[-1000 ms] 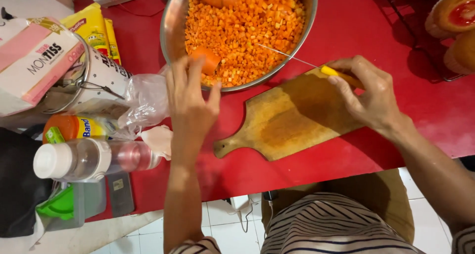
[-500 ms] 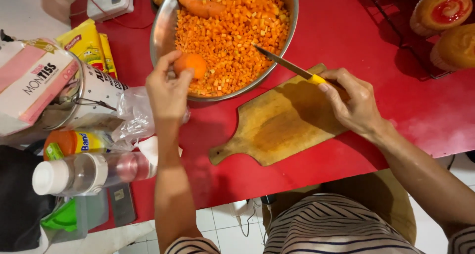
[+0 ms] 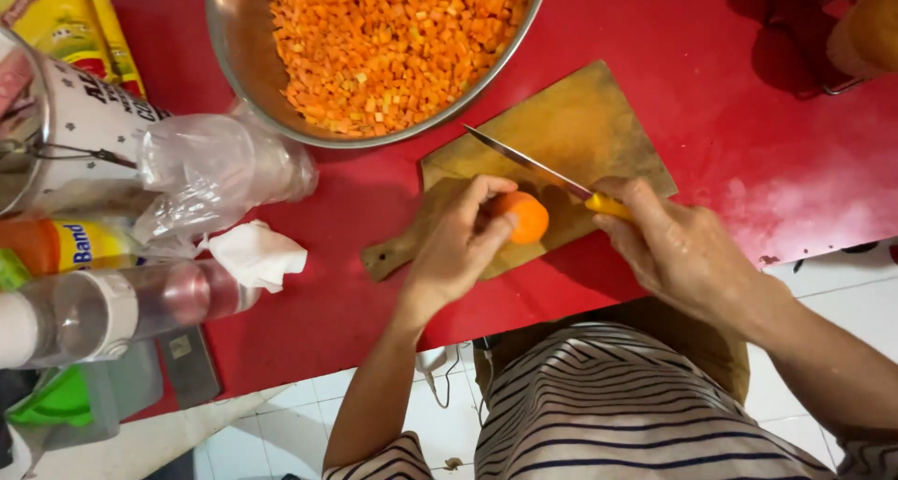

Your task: Dicing carrots into small cubes on a wooden cutting board using a knife

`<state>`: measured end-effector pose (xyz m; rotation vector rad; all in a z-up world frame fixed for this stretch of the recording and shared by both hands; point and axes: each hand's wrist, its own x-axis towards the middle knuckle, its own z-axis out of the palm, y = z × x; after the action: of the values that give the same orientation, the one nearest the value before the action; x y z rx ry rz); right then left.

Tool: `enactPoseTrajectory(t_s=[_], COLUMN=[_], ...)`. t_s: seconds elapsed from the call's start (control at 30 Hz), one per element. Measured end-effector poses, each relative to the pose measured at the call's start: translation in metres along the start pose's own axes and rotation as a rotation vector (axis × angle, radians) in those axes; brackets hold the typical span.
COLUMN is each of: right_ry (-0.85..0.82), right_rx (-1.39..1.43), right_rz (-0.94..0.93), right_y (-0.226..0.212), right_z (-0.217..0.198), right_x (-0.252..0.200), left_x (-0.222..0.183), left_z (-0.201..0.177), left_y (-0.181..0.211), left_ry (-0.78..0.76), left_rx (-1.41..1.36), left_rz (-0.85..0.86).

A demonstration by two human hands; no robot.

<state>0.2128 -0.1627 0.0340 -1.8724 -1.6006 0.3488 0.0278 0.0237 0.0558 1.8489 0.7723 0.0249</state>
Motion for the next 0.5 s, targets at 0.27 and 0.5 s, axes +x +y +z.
enactPoseTrajectory(t_s=[0.27,0.5], right_ry=[-0.157,-0.108], right_rx=[-0.021,-0.177], right_rz=[0.247,0.163], right_y=[-0.005,0.002], right_z=[0.007,0.010], right_x=[-0.016,-0.033], left_x=[0.007,-0.002], left_z=[0.020,0.027], left_y=[-0.001,0.007], left_ry=[0.344,0.340], left_rx=[0.178,0.020], left_rz=[0.253,0.154])
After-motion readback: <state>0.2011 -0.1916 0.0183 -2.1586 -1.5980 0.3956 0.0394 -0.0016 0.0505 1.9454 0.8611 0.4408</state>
